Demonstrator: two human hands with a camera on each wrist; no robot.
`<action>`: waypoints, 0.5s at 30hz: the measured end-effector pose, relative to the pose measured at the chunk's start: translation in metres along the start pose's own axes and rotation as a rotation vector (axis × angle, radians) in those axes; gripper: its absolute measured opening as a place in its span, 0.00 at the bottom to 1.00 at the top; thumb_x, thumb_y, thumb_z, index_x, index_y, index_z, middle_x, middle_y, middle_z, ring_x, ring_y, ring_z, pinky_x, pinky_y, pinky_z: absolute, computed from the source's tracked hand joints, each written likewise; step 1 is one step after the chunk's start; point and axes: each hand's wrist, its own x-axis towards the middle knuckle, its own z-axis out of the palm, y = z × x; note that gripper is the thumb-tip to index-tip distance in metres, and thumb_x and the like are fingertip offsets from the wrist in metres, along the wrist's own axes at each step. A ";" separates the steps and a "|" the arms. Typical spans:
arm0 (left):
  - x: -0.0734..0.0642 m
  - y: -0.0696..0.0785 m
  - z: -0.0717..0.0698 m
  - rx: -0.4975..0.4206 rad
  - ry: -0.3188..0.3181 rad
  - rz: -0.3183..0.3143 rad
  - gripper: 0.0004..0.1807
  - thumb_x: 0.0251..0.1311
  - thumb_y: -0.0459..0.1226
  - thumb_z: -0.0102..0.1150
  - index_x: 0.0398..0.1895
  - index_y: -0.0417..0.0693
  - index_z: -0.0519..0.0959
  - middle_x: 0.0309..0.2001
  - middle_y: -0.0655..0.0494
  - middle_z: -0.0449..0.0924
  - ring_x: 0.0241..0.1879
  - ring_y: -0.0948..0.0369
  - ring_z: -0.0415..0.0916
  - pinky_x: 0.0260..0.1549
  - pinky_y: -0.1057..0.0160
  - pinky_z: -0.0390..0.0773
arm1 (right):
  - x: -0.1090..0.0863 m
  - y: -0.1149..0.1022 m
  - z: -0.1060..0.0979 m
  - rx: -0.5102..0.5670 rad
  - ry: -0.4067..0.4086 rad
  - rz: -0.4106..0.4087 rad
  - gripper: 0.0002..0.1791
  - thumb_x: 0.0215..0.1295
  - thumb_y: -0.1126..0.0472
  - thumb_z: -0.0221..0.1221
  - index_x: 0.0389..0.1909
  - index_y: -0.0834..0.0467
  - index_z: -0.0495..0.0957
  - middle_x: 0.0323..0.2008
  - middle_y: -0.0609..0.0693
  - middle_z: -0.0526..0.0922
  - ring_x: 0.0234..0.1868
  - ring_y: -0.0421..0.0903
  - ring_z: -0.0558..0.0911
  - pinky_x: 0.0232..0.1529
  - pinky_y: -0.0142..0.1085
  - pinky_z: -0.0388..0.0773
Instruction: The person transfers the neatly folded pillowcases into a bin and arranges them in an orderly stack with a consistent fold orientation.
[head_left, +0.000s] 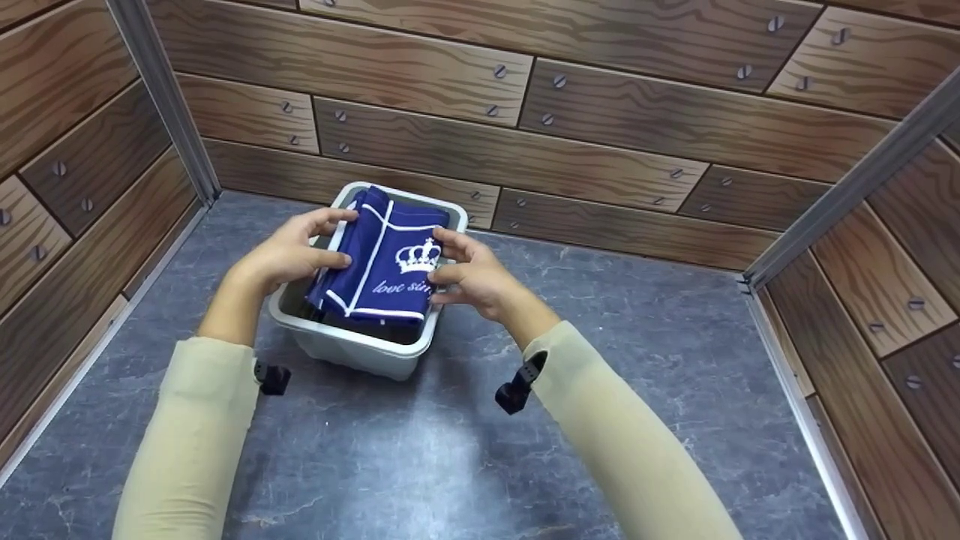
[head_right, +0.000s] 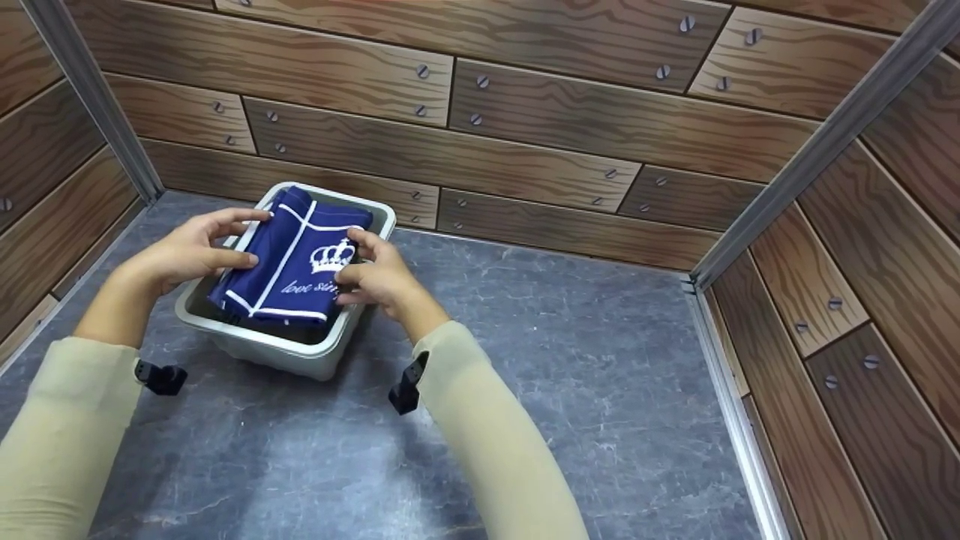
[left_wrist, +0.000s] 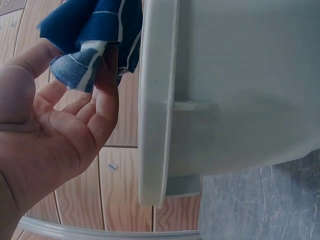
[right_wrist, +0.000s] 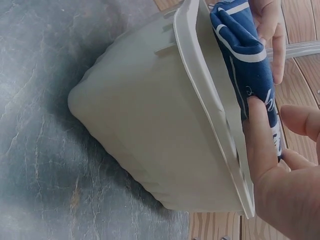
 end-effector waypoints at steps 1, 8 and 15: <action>0.000 -0.001 0.000 -0.001 0.003 0.001 0.38 0.61 0.29 0.62 0.75 0.51 0.62 0.67 0.38 0.62 0.53 0.48 0.76 0.46 0.58 0.84 | 0.000 0.000 0.000 0.002 -0.003 0.001 0.44 0.58 0.81 0.55 0.76 0.54 0.60 0.67 0.57 0.69 0.48 0.53 0.80 0.37 0.42 0.87; 0.003 -0.006 0.001 0.044 0.033 0.034 0.36 0.62 0.29 0.60 0.74 0.48 0.62 0.66 0.35 0.64 0.57 0.46 0.72 0.52 0.53 0.80 | -0.001 0.001 -0.001 0.033 0.005 0.019 0.44 0.57 0.81 0.54 0.76 0.54 0.59 0.71 0.57 0.65 0.54 0.56 0.78 0.40 0.44 0.87; 0.006 -0.010 0.004 0.040 0.088 0.059 0.33 0.62 0.28 0.59 0.72 0.46 0.66 0.63 0.36 0.68 0.56 0.48 0.72 0.49 0.57 0.81 | -0.003 0.000 -0.001 0.053 0.005 0.037 0.43 0.59 0.79 0.56 0.75 0.53 0.60 0.72 0.57 0.64 0.50 0.55 0.80 0.44 0.47 0.86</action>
